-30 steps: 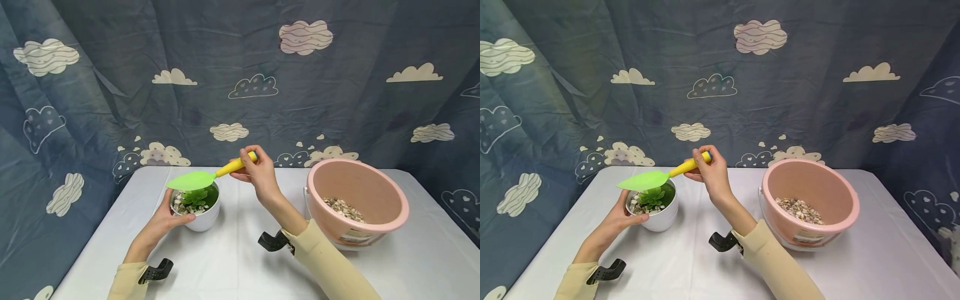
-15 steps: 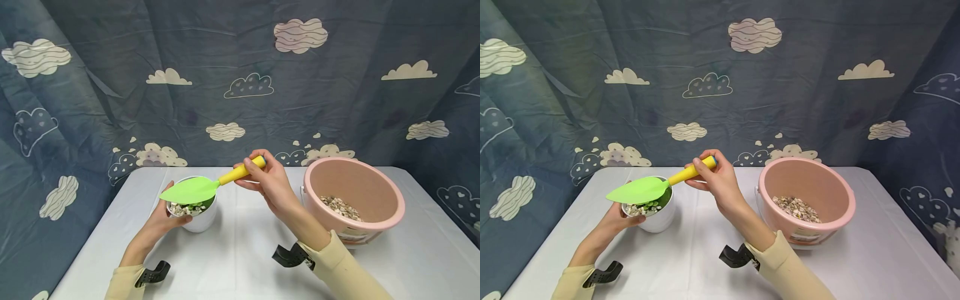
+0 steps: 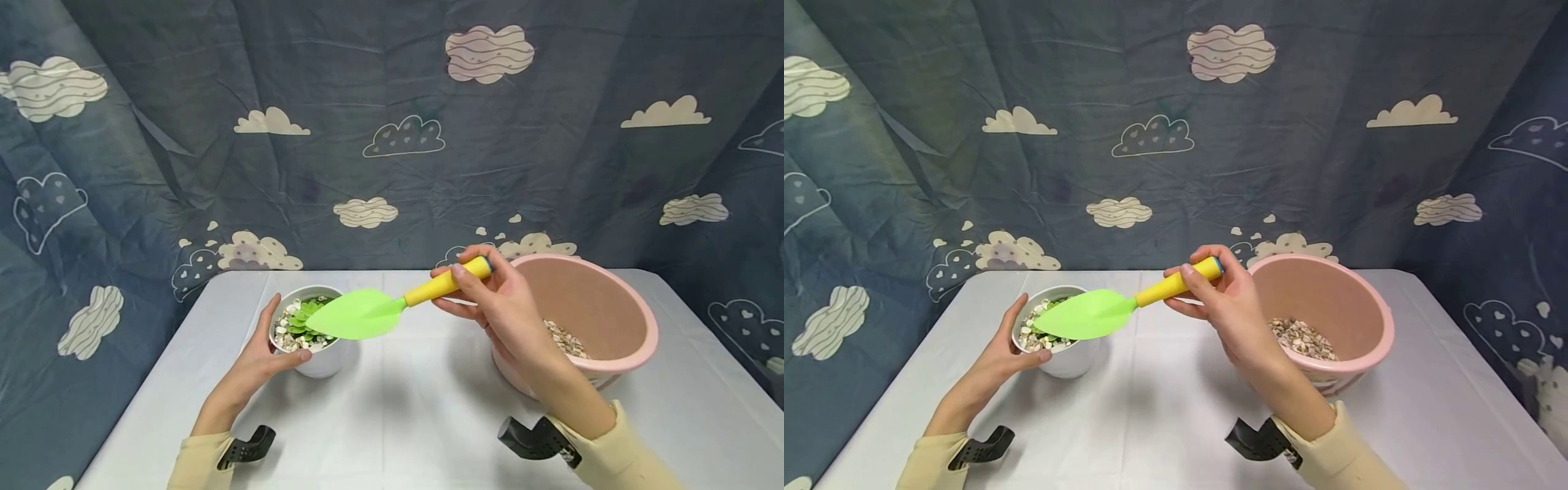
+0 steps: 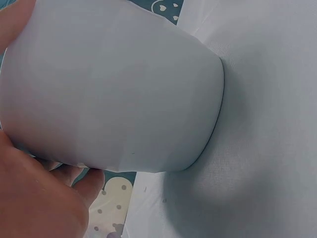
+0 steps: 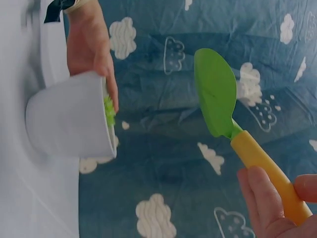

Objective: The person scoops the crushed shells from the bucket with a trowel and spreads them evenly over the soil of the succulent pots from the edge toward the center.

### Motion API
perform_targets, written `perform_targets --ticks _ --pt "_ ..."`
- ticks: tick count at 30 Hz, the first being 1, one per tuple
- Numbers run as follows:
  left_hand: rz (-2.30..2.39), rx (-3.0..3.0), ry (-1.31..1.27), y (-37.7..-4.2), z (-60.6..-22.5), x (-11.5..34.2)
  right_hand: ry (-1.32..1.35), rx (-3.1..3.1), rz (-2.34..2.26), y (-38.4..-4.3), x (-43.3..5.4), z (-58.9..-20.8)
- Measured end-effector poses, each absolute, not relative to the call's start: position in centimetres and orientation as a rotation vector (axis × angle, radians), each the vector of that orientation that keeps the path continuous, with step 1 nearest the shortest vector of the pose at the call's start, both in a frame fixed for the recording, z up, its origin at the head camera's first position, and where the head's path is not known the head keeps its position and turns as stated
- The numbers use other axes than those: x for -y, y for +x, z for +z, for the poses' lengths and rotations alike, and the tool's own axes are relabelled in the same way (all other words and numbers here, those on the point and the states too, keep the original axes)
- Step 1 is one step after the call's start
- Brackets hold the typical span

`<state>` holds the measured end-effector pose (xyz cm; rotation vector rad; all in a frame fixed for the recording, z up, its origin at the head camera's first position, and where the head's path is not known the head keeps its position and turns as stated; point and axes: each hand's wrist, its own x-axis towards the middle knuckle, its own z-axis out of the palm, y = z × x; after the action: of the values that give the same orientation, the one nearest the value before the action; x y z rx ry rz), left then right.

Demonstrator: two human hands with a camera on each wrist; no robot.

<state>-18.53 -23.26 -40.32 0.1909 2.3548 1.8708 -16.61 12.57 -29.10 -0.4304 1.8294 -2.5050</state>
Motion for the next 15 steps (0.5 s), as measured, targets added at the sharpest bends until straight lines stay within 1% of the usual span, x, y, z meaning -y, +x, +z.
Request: perform_targets --ticks 8,12,15 --pt "1.834 -2.397 0.2 -18.5 -40.4 23.2 -0.468 -1.875 -2.56 -16.1 -16.6 -28.9" --pt "1.784 -2.428 0.191 -18.5 -40.1 23.3 -0.541 -1.807 -2.633 -15.8 -18.5 -28.9" --pt "1.76 -2.433 0.188 -18.4 -40.0 23.4 -0.531 -1.762 -2.694 -15.6 -19.7 -28.9"
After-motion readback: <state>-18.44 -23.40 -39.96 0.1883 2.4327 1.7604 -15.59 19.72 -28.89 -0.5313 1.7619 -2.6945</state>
